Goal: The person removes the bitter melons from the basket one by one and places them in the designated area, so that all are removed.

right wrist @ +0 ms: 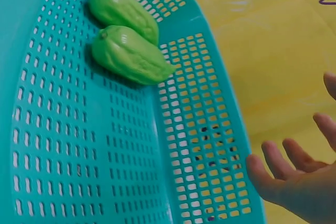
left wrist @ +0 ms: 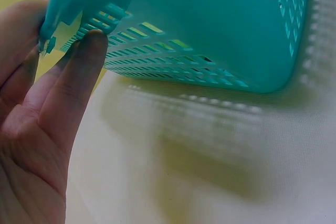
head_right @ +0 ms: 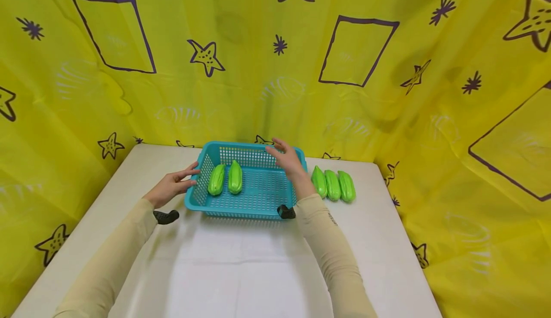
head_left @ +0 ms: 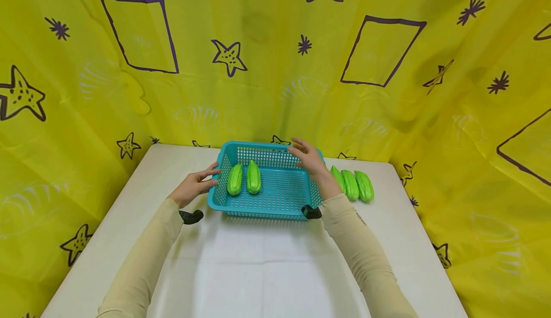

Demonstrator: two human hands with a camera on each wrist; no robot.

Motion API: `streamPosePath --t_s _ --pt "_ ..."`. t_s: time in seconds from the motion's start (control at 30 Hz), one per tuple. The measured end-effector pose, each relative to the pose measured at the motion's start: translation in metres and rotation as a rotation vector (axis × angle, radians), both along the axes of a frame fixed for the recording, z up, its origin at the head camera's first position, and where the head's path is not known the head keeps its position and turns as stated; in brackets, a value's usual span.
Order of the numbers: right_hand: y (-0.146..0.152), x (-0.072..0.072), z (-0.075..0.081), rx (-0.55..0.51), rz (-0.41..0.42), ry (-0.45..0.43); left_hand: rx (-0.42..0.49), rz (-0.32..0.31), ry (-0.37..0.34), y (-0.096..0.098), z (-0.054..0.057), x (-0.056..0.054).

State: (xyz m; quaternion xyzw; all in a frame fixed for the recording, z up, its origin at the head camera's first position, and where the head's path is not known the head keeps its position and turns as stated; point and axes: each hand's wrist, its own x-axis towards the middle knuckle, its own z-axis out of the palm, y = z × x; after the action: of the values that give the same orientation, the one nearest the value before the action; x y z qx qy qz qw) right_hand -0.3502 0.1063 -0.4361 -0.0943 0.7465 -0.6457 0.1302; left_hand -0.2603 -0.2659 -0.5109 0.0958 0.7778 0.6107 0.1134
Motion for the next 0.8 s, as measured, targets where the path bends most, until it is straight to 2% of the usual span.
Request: streamPosePath --t_s 0.23,0.4,0.8 --pt "-0.023 -0.006 -0.009 0.075 0.092 -0.011 0.015 -0.001 -0.010 -0.001 -0.002 0.000" --pt "-0.035 -0.011 -0.017 0.120 0.109 -0.009 0.013 -0.001 -0.009 0.000 -0.001 0.000" --pt "-0.058 -0.019 -0.036 0.184 0.118 -0.076 0.009 -0.017 0.005 0.001 0.002 0.001"
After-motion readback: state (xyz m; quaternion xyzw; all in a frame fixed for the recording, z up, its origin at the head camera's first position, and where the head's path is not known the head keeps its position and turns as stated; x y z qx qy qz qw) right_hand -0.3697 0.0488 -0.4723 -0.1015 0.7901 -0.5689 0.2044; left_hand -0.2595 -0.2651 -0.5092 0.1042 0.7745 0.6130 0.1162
